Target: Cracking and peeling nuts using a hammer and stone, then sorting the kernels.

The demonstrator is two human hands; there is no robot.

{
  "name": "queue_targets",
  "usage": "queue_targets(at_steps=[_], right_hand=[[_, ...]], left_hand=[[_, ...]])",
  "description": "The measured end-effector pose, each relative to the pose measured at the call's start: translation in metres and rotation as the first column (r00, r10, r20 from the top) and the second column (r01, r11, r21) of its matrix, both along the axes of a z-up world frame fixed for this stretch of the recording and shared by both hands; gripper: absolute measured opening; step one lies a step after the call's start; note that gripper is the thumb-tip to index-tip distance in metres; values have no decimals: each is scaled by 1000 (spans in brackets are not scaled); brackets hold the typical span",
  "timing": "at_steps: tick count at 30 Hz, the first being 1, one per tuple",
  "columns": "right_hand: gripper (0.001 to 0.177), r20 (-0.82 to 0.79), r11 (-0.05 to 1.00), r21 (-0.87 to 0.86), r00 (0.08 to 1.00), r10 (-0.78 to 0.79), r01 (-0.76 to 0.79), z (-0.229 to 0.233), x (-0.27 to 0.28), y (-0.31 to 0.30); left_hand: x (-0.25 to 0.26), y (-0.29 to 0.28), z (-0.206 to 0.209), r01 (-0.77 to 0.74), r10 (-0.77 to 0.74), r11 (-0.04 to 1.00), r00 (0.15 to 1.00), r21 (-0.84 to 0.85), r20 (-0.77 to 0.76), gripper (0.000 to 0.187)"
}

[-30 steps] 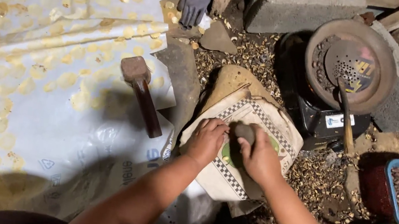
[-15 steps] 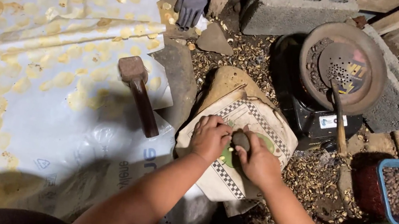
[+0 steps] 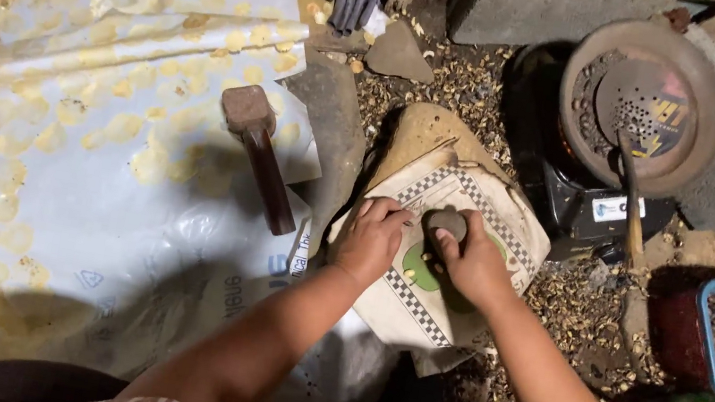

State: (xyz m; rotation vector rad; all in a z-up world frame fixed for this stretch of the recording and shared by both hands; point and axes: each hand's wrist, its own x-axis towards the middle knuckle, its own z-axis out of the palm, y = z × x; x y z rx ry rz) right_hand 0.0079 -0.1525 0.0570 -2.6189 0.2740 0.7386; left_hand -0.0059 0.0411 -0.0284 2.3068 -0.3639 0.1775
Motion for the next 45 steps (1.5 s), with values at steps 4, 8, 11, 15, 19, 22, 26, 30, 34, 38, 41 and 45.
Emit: queue_targets(at_steps=[4,8,11,15,19,22,26,30,34,38,41,45], right_hand=[[50,19,1000,25,1000,10,-10,-1,17,-6],[49,55,999,1,998,37,-38,-11,25,-6],[51,68,996,-26,994,84,-83,-6,15,-2],[53,121,986,-45,979,162,-157,0,0,0],[54,188,958,-83,939,287,-276,1,-5,2],[52,254,891,-218,858,446,-398,15,-21,7],[52,205,902,-221,886,415,-371,27,-30,3],[56,163,969,-179,967,197,-168,-11,-33,-20],[54,211,977,-96,956,205,-189,19,-13,16],[52,134,948,-114,941,312,-298,40,-15,32],[54,153,991,-26,979,137,-134,35,-3,21],[54,35,998,4,998,55,-55,-7,9,-3]], left_hand=[[6,-6,2,-55,56,998,998,-39,29,22],[8,-8,-5,-80,81,996,996,-46,26,17],[8,-9,-5,-90,91,996,994,-17,63,16],[6,-9,-10,-84,84,996,995,-2,62,18],[8,-8,-10,-72,69,997,996,43,49,17],[4,-13,-18,-63,63,997,998,41,9,17],[13,-12,-17,-90,94,995,992,52,-88,17],[5,-24,-5,-82,100,989,982,120,-157,17],[13,-5,3,-53,79,986,983,156,-166,31],[5,5,-13,-84,89,994,993,72,-78,25],[7,6,-14,-114,113,993,990,-9,-85,20],[12,0,-9,-148,147,989,981,3,-128,16]])
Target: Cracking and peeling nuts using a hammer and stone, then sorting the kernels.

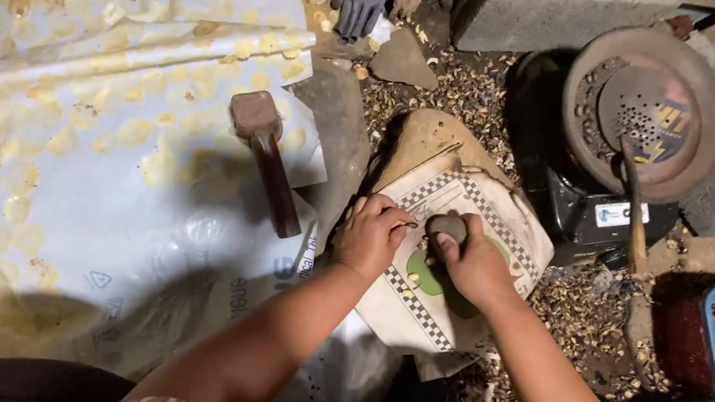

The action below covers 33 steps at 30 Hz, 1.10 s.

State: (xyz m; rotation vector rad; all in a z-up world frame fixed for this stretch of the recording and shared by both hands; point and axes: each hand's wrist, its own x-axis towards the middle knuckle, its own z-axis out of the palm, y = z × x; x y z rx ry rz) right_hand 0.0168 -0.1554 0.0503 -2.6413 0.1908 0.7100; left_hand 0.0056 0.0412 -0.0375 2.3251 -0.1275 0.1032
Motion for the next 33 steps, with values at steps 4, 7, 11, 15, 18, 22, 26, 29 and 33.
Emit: queue_targets(at_steps=[4,7,11,15,18,22,26,29,33], right_hand=[[52,25,988,-101,992,123,-119,-7,-1,-2],[54,107,947,-218,958,265,-237,-12,-11,6],[57,247,856,-384,855,456,-345,1,-47,17],[56,146,925,-243,932,333,-293,23,-19,19],[56,169,976,-86,962,214,-202,33,-6,36],[56,127,927,-145,923,363,-345,25,-6,41],[55,38,990,-32,989,142,-141,12,3,30],[56,3,994,11,994,111,-111,11,9,30],[53,15,969,-110,974,225,-222,5,7,39]], left_hand=[[-9,-3,16,1,0,992,1000,125,-8,36],[-21,-2,33,69,-60,978,997,196,-54,64],[-26,8,43,231,-202,943,970,242,-139,95],[-21,10,34,263,-231,941,959,212,-166,104],[-16,12,20,269,-217,937,948,223,-231,116],[-21,10,23,292,-230,928,937,230,-262,113],[-20,11,32,346,-273,908,917,236,-291,110],[-17,8,28,380,-284,880,901,284,-327,105],[-15,6,35,399,-274,862,886,314,-373,105]])
